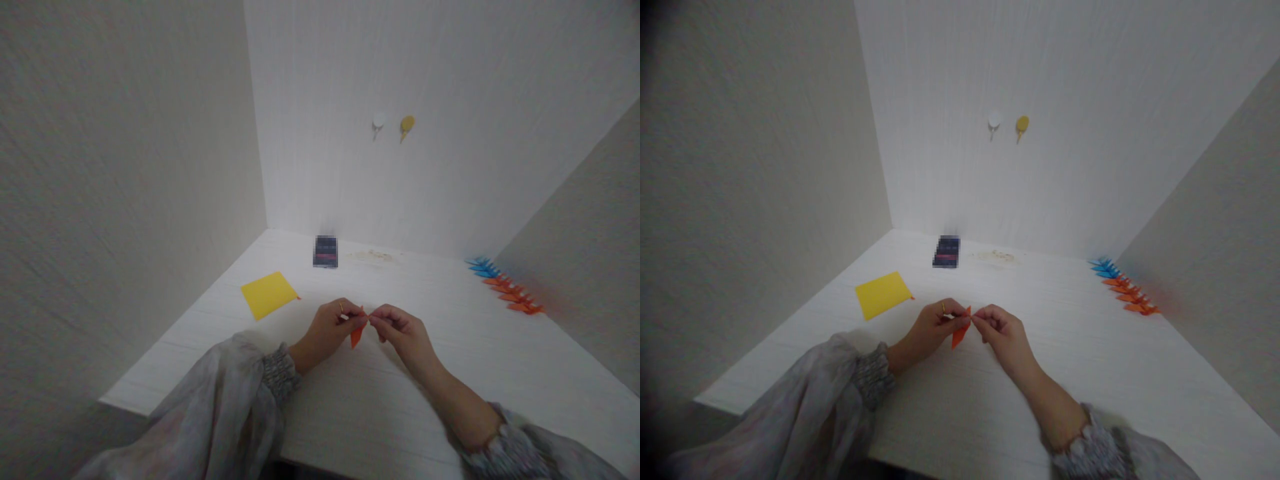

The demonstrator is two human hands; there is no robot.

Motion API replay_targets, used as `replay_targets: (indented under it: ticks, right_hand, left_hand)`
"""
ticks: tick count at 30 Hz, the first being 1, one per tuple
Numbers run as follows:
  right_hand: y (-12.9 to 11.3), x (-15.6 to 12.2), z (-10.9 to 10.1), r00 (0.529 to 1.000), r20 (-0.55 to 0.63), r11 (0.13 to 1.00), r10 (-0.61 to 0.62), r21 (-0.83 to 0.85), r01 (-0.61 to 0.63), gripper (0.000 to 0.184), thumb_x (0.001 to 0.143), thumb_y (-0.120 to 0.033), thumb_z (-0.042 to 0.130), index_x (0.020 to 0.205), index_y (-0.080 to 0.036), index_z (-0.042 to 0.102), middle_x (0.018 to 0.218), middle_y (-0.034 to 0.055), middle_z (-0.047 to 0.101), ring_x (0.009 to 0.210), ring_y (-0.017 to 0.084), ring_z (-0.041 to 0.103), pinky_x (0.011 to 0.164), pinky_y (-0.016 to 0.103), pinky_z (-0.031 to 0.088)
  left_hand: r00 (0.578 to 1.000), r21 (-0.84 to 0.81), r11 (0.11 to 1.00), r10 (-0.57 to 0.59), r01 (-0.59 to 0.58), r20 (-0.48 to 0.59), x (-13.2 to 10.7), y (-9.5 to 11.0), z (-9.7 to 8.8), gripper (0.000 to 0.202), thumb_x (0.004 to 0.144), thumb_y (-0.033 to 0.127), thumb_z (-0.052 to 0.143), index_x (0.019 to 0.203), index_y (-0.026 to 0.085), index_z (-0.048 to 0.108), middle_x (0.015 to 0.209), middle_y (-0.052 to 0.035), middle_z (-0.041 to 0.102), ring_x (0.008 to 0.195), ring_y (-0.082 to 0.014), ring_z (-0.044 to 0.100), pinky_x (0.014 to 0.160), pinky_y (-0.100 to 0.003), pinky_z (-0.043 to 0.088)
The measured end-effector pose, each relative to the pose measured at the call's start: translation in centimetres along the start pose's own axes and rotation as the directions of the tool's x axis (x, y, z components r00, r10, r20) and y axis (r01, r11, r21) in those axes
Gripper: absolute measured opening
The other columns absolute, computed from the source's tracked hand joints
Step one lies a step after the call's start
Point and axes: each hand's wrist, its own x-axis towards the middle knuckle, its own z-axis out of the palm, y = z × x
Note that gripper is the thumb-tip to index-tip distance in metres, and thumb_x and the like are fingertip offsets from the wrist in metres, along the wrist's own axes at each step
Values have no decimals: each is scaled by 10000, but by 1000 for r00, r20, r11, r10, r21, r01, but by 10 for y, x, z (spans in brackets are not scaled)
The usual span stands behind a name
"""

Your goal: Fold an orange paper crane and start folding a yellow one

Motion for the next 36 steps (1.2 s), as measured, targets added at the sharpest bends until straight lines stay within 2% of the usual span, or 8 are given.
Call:
replay_targets:
  ticks: [5, 14, 21, 36]
  right_hand:
    - [-1, 2, 0, 996, 40, 989, 85, 121, -89, 183, 658, -332, 611, 651, -155, 565, 503, -41, 483, 450, 73, 405, 459, 214, 302]
    - [0, 3, -1, 992, 83, 980, 99, 165, -111, 186, 685, -326, 591, 638, -148, 565, 487, -38, 494, 449, 74, 404, 471, 219, 295]
    - [6, 2, -2, 989, 124, 978, 82, 180, -103, 200, 715, -341, 572, 655, -150, 566, 485, -32, 495, 454, 85, 414, 480, 226, 300]
    - [2, 2, -3, 992, 106, 985, 62, 151, -78, 169, 711, -294, 570, 618, -153, 560, 491, -40, 496, 454, 79, 411, 481, 220, 310]
  left_hand:
    - [997, 119, 990, 75, -74, -3, 0, 6, -1, 143, 734, 279, 546, 728, 150, 607, 711, -13, 567, 651, -98, 512, 573, -203, 402]
    - [989, 192, 970, 148, -151, 32, 0, 5, -4, 157, 752, 273, 533, 749, 153, 634, 691, -12, 554, 634, -94, 502, 591, -207, 392]
    - [988, 178, 972, 151, -153, 28, -1, 7, -4, 162, 753, 274, 532, 773, 162, 647, 712, -22, 566, 656, -103, 515, 614, -217, 403]
    - [986, 210, 963, 157, -167, 61, -2, 8, -5, 193, 768, 298, 509, 764, 159, 642, 699, -19, 553, 637, -97, 498, 594, -210, 386]
